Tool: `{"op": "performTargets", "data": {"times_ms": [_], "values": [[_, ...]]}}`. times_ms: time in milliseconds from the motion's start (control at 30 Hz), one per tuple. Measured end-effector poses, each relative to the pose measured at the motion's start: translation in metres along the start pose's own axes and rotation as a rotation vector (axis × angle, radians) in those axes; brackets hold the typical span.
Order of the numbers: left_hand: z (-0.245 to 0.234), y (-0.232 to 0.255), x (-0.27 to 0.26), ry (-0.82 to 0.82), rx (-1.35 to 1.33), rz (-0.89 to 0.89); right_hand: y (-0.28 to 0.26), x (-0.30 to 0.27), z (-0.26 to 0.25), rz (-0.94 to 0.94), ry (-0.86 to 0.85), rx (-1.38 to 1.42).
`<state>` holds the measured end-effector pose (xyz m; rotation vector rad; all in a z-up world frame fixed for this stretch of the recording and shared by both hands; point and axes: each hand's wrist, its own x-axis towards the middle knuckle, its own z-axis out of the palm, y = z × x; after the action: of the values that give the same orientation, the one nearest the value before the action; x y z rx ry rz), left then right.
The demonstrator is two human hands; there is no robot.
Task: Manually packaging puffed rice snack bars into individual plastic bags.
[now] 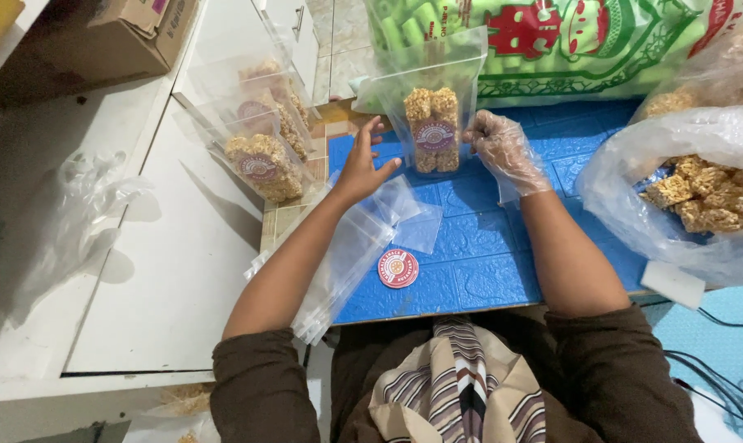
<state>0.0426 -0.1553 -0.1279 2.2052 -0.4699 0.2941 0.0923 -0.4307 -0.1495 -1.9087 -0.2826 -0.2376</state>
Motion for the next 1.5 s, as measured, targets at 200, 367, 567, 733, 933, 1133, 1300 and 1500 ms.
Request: {"op": "performTargets", "data": {"times_ms": [200,367,567,733,933,1133,1300,1500], "values": [[0.016,-0.019,0.018,-0.077,-0.146,-0.096,-0.008,-0.003,0.003,-0.015,0.006,0.01],[0.023,-0.019,0.022,-0.145,-0.183,-0.174,-0.015,-0.008,0.004,0.013,0.005,0.037],[0.04,-0.033,0.025,-0.137,-0.251,-0.184,-0.016,-0.009,0.005,0.013,-0.005,0.076],[0.05,-0.051,0.028,-0.076,-0.404,-0.186,-0.02,-0.009,0.003,0.016,-0.008,0.088],[0.053,-0.062,0.029,-0.025,-0.395,-0.136,-0.009,-0.005,-0.002,-0.036,-0.052,0.013],[0.052,-0.066,0.027,-0.001,-0.42,-0.14,-0.014,-0.006,-0.008,-0.051,-0.129,0.078],[0.049,-0.057,0.027,-0.006,-0.407,-0.156,-0.032,-0.008,-0.014,-0.04,-0.123,0.065],[0.04,-0.036,0.021,0.004,-0.366,-0.16,-0.023,-0.004,-0.006,-0.01,-0.112,0.017]]}}
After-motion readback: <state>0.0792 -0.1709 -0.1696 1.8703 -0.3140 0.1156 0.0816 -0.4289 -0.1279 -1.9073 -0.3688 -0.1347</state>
